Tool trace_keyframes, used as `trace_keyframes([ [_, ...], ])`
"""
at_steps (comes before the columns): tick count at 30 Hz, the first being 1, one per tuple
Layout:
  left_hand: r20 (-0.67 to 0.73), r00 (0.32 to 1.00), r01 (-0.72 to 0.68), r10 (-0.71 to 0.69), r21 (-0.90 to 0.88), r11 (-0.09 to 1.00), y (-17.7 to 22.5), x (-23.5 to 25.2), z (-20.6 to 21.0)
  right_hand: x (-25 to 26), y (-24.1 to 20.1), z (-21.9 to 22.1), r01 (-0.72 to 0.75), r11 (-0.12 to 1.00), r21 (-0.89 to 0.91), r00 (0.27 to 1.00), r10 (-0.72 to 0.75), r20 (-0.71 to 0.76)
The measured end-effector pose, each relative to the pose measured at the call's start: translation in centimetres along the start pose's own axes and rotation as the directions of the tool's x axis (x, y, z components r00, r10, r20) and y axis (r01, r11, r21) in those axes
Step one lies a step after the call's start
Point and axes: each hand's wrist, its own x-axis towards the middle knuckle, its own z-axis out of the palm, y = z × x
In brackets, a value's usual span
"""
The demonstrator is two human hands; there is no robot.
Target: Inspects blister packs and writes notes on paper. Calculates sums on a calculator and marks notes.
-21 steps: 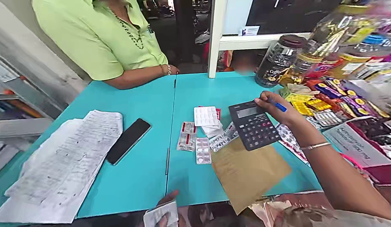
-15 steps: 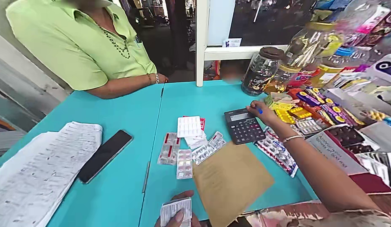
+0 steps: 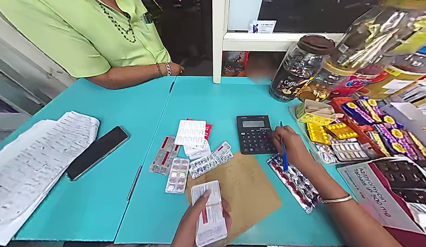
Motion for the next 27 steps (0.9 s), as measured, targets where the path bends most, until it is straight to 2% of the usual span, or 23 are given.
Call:
trace_keyframes([
  [6,0.044,0.999,0.002,-0.001,-0.019,1.000,1.9,2.6,1.3,-0.3,-0.8,-0.1,0.039,0.993,-0.114,0.999,-0.037,0.017],
  [9,0.037,0.999,0.008,-0.007,-0.022,1.000,2.8,3.8,1.6,-0.9,-2.7,0.7,0.133,0.989,-0.065,0.989,-0.136,-0.051],
  [11,0.050,0.999,0.021,-0.019,-0.041,0.999,3.3,4.5,1.9,-1.3,-3.9,1.7,0.192,0.981,-0.002,0.981,-0.192,-0.019],
  [15,0.108,0.994,0.018,-0.015,-0.023,1.000,4.8,5.5,2.9,-0.8,-4.8,3.1,0.232,0.971,-0.062,0.972,-0.230,0.036],
  [20,0.153,0.988,-0.010,0.010,0.001,1.000,6.5,6.3,4.2,-1.0,-5.8,4.0,0.304,0.952,-0.028,0.953,-0.304,0.009],
  [22,0.183,0.983,-0.008,0.002,0.029,1.000,7.0,6.5,4.6,-0.8,-5.9,4.1,0.301,0.952,-0.051,0.953,-0.302,-0.012],
  [24,0.205,0.979,0.004,-0.013,0.044,0.999,7.2,6.7,4.9,-0.4,-6.0,3.9,0.282,0.956,-0.083,0.959,-0.281,0.027],
  [27,0.238,0.970,0.041,-0.055,0.064,0.997,7.3,7.5,5.1,-0.1,-5.4,2.8,0.182,0.982,-0.051,0.983,-0.181,0.009],
])
